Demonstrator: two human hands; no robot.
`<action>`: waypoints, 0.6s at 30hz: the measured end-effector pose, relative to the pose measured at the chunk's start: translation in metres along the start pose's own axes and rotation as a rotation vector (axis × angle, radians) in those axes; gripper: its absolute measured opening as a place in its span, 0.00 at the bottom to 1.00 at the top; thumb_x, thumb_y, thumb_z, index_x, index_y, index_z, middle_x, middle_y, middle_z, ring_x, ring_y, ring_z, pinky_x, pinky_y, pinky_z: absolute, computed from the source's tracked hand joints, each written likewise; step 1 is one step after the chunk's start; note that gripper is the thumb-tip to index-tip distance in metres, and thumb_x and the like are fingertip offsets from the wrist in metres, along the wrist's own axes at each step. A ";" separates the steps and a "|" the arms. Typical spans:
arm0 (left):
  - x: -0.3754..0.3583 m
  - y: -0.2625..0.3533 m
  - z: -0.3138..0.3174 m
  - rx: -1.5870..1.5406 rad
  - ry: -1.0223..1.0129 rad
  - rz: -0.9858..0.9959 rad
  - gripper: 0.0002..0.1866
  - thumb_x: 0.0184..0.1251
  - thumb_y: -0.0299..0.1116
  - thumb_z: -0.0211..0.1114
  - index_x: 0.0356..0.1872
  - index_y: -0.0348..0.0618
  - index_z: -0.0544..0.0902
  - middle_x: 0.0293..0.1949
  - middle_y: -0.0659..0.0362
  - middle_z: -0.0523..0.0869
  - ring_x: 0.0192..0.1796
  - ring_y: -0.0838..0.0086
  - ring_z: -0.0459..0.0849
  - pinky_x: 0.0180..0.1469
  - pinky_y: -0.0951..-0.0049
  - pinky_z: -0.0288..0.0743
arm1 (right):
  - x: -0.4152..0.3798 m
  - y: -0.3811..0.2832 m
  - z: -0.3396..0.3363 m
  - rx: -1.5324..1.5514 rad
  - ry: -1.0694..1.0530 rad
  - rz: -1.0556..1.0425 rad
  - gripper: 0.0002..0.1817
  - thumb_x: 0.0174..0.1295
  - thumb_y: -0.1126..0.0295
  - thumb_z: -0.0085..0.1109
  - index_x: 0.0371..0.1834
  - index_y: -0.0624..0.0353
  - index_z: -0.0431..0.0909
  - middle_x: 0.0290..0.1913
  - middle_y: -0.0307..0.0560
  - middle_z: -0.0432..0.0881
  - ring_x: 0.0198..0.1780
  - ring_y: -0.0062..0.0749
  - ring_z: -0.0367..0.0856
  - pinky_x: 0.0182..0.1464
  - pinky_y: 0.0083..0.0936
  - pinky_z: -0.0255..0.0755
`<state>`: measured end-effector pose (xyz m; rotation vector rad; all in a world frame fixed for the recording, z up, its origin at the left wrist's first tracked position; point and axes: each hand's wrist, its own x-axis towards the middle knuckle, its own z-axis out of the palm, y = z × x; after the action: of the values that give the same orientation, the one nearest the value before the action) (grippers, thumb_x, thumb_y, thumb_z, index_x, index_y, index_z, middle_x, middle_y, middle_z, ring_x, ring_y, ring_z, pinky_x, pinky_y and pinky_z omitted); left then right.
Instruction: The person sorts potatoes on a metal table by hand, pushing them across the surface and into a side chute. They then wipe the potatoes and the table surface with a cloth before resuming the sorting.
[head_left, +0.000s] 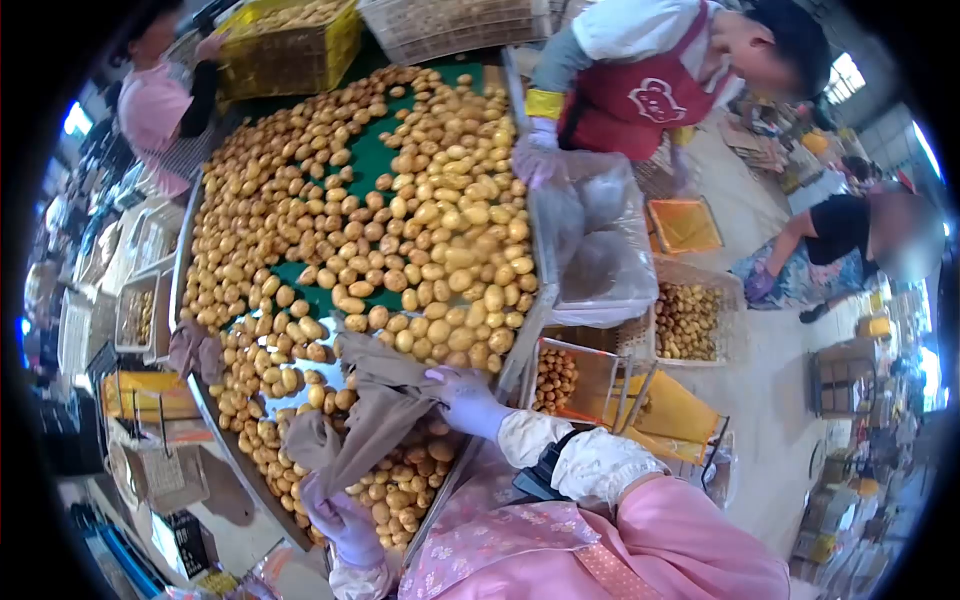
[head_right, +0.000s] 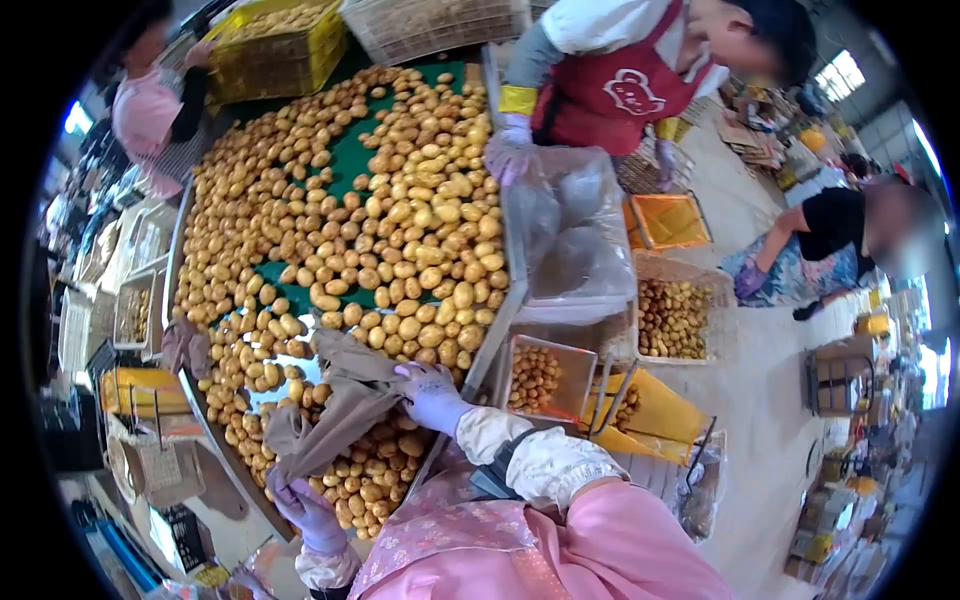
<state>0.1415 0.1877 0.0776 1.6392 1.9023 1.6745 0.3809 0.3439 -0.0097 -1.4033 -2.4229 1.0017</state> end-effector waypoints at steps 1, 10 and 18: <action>-0.026 -0.034 -0.015 -0.138 0.036 -0.331 0.14 0.80 0.24 0.49 0.59 0.32 0.76 0.53 0.50 0.80 0.56 0.63 0.78 0.60 0.66 0.72 | -0.003 0.001 -0.004 -0.011 0.023 0.029 0.21 0.61 0.63 0.64 0.59 0.39 0.84 0.76 0.52 0.70 0.77 0.54 0.66 0.73 0.61 0.61; 0.009 -0.007 -0.002 0.233 0.026 -0.686 0.26 0.86 0.39 0.53 0.74 0.30 0.69 0.73 0.47 0.72 0.72 0.65 0.72 0.77 0.66 0.63 | -0.092 0.084 -0.152 0.020 -0.028 0.243 0.24 0.78 0.55 0.51 0.74 0.47 0.71 0.35 0.51 0.84 0.37 0.41 0.86 0.39 0.35 0.81; -0.006 -0.026 0.002 0.043 -0.066 -0.635 0.28 0.85 0.40 0.55 0.74 0.28 0.68 0.73 0.44 0.71 0.74 0.63 0.70 0.77 0.65 0.63 | -0.169 0.216 -0.250 0.226 0.667 0.688 0.25 0.70 0.66 0.49 0.71 0.53 0.74 0.46 0.59 0.87 0.45 0.43 0.87 0.51 0.36 0.80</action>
<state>0.1295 0.1894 0.0538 0.9230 2.1240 1.3014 0.7388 0.3941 0.0758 -2.1000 -1.3364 0.7021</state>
